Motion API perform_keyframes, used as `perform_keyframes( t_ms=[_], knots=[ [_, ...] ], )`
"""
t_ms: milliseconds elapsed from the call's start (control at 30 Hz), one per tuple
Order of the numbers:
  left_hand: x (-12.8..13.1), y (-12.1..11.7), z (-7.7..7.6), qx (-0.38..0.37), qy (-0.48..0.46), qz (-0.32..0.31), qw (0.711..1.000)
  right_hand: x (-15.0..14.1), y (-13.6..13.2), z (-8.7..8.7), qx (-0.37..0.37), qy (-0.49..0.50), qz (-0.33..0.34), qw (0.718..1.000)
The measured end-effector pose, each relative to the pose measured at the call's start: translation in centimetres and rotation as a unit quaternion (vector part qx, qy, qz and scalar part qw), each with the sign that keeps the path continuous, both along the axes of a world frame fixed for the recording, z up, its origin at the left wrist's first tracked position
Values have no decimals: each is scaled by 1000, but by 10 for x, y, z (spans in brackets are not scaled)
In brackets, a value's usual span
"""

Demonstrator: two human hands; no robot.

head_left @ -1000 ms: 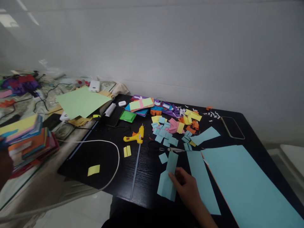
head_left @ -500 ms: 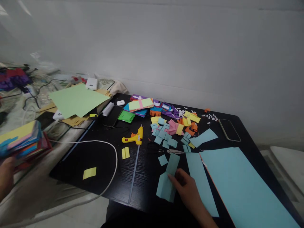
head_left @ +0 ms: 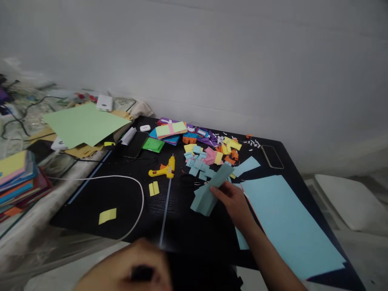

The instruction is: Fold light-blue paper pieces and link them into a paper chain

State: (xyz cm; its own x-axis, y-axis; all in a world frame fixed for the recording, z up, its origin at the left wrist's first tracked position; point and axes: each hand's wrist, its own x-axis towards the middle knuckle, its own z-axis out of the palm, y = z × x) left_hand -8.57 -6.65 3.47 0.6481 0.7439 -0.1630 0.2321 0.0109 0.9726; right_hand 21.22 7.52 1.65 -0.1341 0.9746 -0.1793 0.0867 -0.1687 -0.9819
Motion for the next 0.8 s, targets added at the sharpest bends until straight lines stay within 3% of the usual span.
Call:
perform_keyframes(
  t_ms=[67,133,167,200,400,567,667,800],
  knots=[
    [43,42,20,36,-3,152,988,-4,10,16,25,-10,12,1000],
    [74,82,32,88,-33,328,940,-7,19,30,60,-7,25,998],
    [84,99,35,114,-64,393,910,-8,23,36,74,5,28,997],
    [90,116,37,133,-73,414,898,-10,27,41,84,19,29,996],
    [101,182,45,275,31,276,920,-11,50,62,142,57,-4,988],
    [103,206,51,337,20,289,896,-10,68,74,176,55,-33,982],
    [106,211,47,326,-22,299,897,-9,75,73,183,55,-29,981],
    [105,212,43,272,-56,241,930,-7,74,71,197,24,-31,980]
  ],
)
